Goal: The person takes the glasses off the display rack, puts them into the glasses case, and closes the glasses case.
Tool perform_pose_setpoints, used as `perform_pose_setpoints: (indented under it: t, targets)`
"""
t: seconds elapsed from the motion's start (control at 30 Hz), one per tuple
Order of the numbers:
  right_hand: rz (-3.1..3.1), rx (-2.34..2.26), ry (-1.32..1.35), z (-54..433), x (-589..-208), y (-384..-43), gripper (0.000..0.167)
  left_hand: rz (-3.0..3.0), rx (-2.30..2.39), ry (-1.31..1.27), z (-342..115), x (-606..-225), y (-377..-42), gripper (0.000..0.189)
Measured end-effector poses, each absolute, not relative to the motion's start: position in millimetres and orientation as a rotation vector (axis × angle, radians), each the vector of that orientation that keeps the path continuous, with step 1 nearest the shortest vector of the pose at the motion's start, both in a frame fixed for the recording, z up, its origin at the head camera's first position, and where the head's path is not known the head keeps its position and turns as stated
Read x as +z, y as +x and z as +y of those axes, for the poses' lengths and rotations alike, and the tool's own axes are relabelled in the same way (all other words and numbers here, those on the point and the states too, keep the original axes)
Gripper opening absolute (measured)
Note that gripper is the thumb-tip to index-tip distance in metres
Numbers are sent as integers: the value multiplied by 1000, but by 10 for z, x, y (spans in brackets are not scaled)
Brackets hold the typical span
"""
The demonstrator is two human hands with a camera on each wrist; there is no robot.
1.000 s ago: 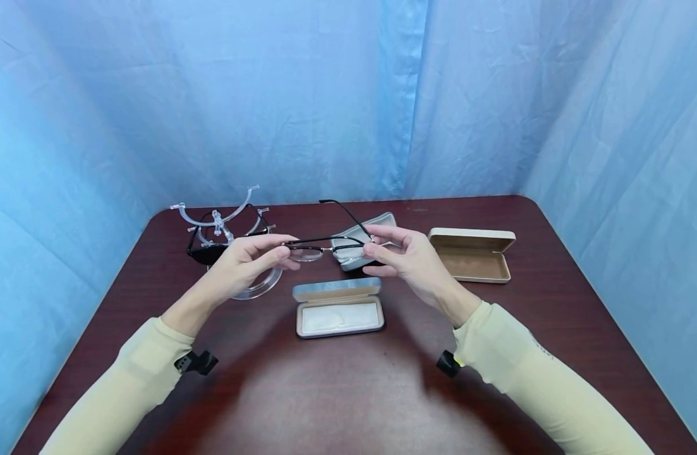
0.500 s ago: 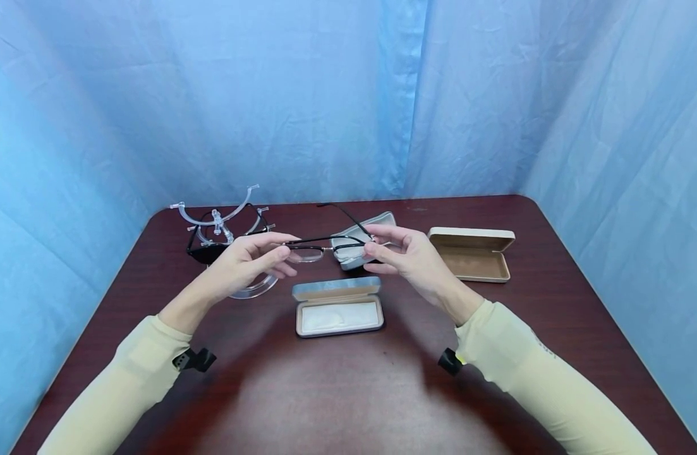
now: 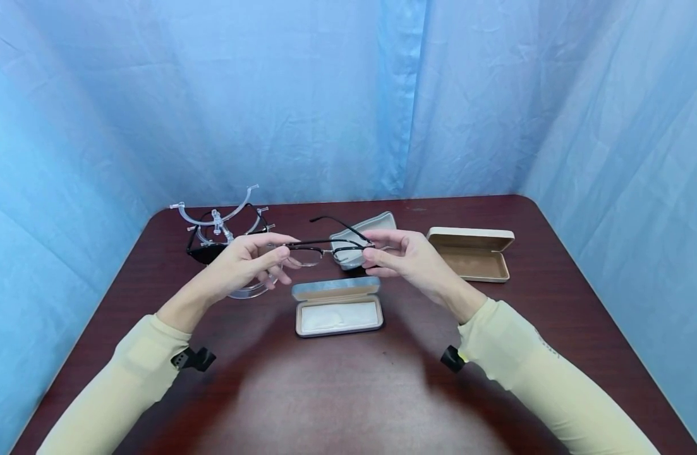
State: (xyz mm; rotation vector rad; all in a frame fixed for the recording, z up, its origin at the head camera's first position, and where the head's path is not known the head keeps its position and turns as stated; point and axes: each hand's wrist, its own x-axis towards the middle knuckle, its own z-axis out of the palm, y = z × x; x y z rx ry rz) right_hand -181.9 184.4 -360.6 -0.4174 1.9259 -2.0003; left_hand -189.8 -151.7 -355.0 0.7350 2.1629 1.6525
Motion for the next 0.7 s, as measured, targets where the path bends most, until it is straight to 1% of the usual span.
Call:
perform_pose_setpoints:
  t: [0.33,0.53,0.7]
  targets:
    - [1986,-1857,-457,1886,-3566,-1818,48,2162,1613,725,-1523,-3534,-1905,35]
    - [2043,-1758,-450,1902,-3544,-1824,50,2209,1524,654,-1523,-3505,-1908,38]
    - [2056,-1716,-473,1898,-3539,-1827,47,2132,1538,582,-1538,-3477,-1928,40]
